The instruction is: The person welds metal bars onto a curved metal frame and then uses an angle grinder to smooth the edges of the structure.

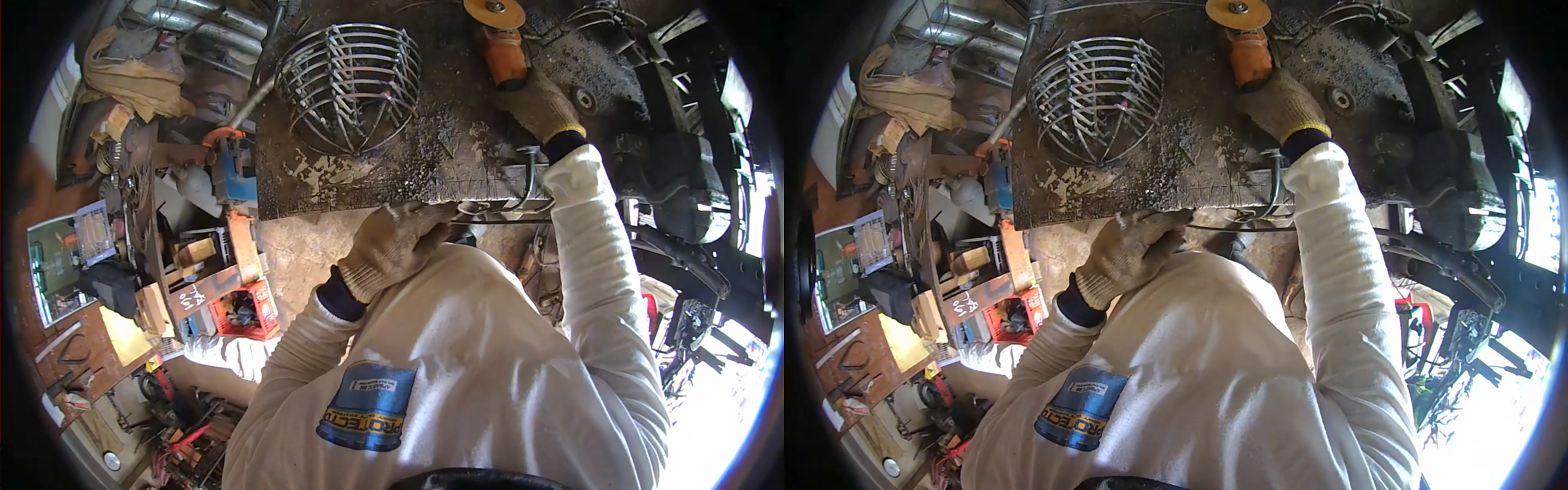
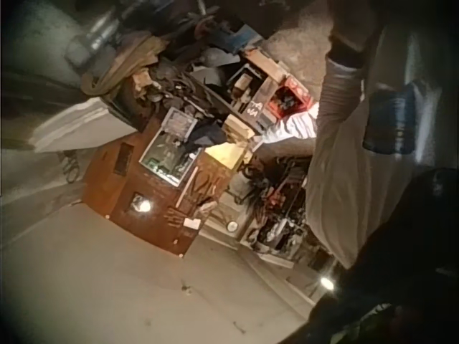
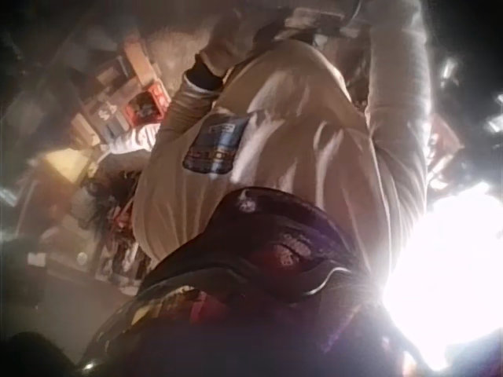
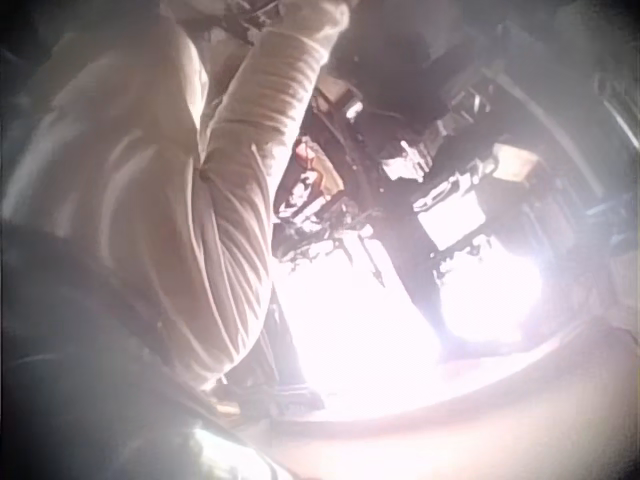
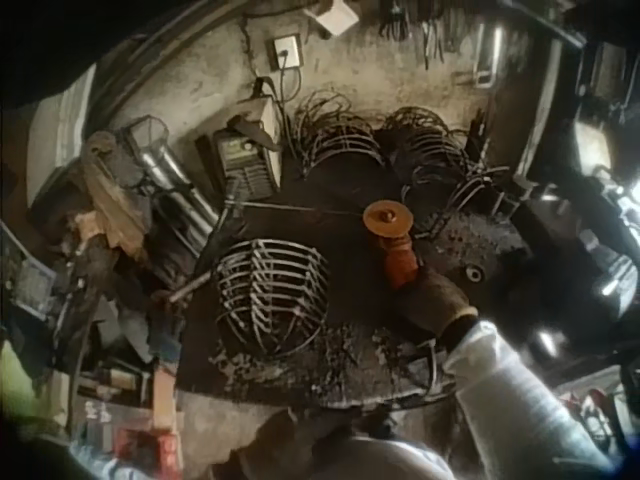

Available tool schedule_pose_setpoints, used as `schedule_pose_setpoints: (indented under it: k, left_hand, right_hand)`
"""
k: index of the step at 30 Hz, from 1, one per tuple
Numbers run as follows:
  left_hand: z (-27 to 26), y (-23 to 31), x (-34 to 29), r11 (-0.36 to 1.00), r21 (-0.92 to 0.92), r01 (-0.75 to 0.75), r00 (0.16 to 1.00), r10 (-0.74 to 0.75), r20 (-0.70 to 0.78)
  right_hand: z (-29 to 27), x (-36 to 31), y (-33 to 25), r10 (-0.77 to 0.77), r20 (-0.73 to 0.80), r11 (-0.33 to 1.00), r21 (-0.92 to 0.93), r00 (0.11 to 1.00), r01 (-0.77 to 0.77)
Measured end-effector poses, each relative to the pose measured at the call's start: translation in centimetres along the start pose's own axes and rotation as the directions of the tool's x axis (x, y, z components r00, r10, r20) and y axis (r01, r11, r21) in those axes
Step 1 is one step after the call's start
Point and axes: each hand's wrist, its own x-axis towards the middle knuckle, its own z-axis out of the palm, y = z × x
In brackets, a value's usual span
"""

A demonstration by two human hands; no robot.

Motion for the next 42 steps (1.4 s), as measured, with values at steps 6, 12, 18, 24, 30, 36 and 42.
schedule_pose_setpoints:
  k: [6, 12, 18, 24, 30, 36, 42]
  left_hand:
    - [1.5, 2.0, 2.5, 0.972, -0.132, -0.194, 0.976, 0.178, -0.123]
    - [3.7, 4.5, 6.2, 0.849, -0.483, -0.215, 0.96, 0.094, -0.262]
    - [1.2, 4.6, 5.5, 0.178, -0.974, 0.141, 0.978, 0.125, 0.165]
    - [2.0, 3.5, 6.3, 0.358, -0.915, 0.185, 0.973, 0.066, 0.223]
    - [3.2, 5.8, 5.7, 0.74, -0.5, 0.45, 0.882, -0.457, 0.117]
    - [7.8, 4.0, 4.7, 0.608, -0.73, 0.313, 0.923, -0.377, 0.082]
    - [3.1, 5.7, 5.2, 0.507, -0.637, 0.58, 0.805, -0.476, 0.354]
  right_hand:
    - [-0.4, -4.7, -1.0, 0.054, 0.007, 0.894, 0.445, 0.999, -0.052]
    - [1.3, -13.8, -3.3, 0.038, -0.326, 0.69, 0.692, 0.945, 0.211]
    - [-1.4, -15.1, -1.9, -0.197, -0.157, 0.021, 0.986, 0.968, 0.164]
    - [-0.5, -12.1, -0.8, -0.537, -0.012, -0.169, 0.981, 0.844, -0.093]
    - [1.2, -13.1, -1.9, -0.26, -0.06, 0.098, 0.991, 0.964, 0.088]
    - [2.2, -13.9, -2.1, -0.186, 0.014, 0.299, 0.953, 0.982, 0.043]
    - [2.1, -13.2, -2.0, -0.045, -0.021, 0.507, 0.861, 0.999, 0.041]
